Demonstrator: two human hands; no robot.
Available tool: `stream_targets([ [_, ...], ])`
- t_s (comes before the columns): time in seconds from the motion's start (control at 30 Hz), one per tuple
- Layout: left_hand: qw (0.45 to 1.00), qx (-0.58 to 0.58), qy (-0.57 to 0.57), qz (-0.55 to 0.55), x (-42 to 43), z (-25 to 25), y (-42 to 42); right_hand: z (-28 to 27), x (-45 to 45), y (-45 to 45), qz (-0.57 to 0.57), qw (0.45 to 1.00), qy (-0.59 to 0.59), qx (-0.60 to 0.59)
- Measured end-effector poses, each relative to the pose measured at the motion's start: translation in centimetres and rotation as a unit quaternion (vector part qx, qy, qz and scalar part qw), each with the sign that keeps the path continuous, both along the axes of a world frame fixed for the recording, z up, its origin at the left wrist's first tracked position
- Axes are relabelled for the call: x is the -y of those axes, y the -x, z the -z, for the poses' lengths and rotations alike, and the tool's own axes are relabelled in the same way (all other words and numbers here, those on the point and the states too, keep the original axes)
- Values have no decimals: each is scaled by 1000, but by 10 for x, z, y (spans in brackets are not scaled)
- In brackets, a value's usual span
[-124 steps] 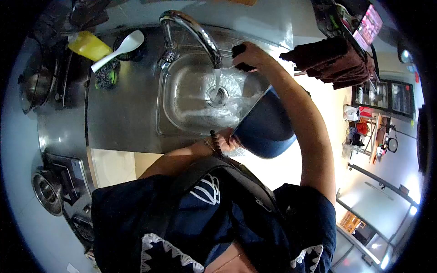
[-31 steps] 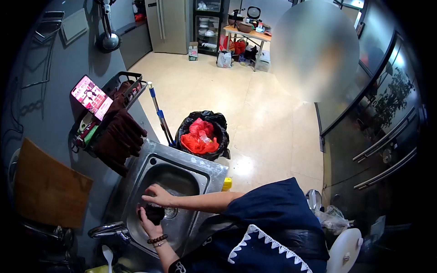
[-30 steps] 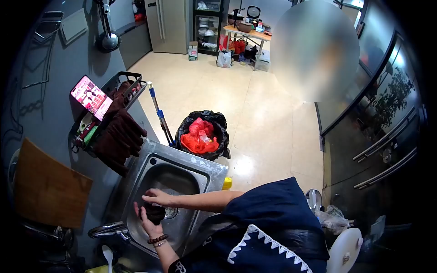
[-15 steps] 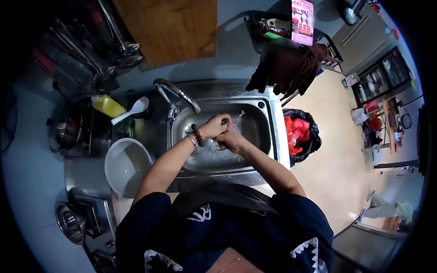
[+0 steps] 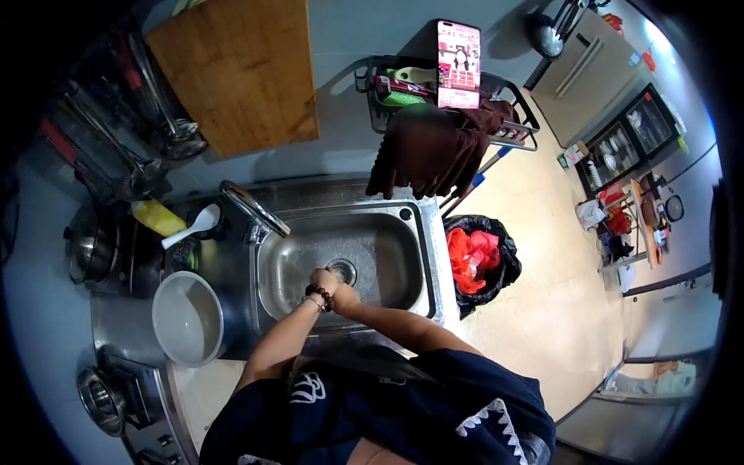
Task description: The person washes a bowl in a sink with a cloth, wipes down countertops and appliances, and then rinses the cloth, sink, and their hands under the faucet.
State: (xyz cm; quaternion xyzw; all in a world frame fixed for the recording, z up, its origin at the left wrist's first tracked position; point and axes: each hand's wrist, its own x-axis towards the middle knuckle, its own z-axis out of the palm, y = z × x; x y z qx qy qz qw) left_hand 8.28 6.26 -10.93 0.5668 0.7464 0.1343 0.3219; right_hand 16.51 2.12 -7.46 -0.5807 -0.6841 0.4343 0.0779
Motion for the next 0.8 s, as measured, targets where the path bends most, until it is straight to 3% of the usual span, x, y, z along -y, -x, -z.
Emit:
stream_targets([
  [0.07,998,44,49,12,0,42,9,6,0,-1,-47,999,7,25],
  [0.1,998,44,50,4,3,15,7,11,-1,0,-10,999,-15,51],
  [0.17,955,245,148,-79,9,-34,6,24,-3,-1,53,995,-42,80],
  [0.2,953,272,100,-91,10,-30,9,32,-10,-3,71,993,-47,80],
  [0.23,947,294,54,-115,18,-22,18,54,-11,-13,80,993,-79,40],
  [0.27,912,369,76,-161,32,-16,32,42,-21,-27,55,969,145,-190],
  [0.3,837,482,158,-207,59,-89,45,26,-31,-41,78,858,389,-326],
  [0.33,731,615,188,-229,79,-92,66,12,-28,-49,166,811,414,-379],
  [0.4,590,706,126,-370,131,-80,102,-9,-19,-67,262,837,302,-374],
  [0.43,516,751,88,-402,151,-67,120,0,-19,-79,242,885,220,-330],
  [0.47,481,742,27,-466,165,-85,131,35,-28,-102,141,947,166,-236],
  [0.5,443,730,-31,-519,173,-99,140,25,-23,-111,107,974,55,-192],
  [0.53,524,702,-87,-475,182,-81,155,3,-19,-112,207,883,214,-362],
  [0.57,594,660,-147,-435,191,-64,170,-33,-14,-104,256,823,277,-424],
  [0.63,387,670,-172,-610,177,-130,184,-49,-13,-95,237,844,225,-425],
  [0.67,390,669,-166,-611,177,-119,201,-48,-16,-94,208,867,233,-388],
  [0.73,386,793,-179,-437,177,-89,238,-48,-15,-77,269,847,240,-391],
  [0.77,344,785,-160,-490,171,-91,245,-50,-15,-71,304,822,253,-410],
  [0.8,420,764,-169,-459,174,-95,246,-43,-16,-72,318,785,274,-455],
])
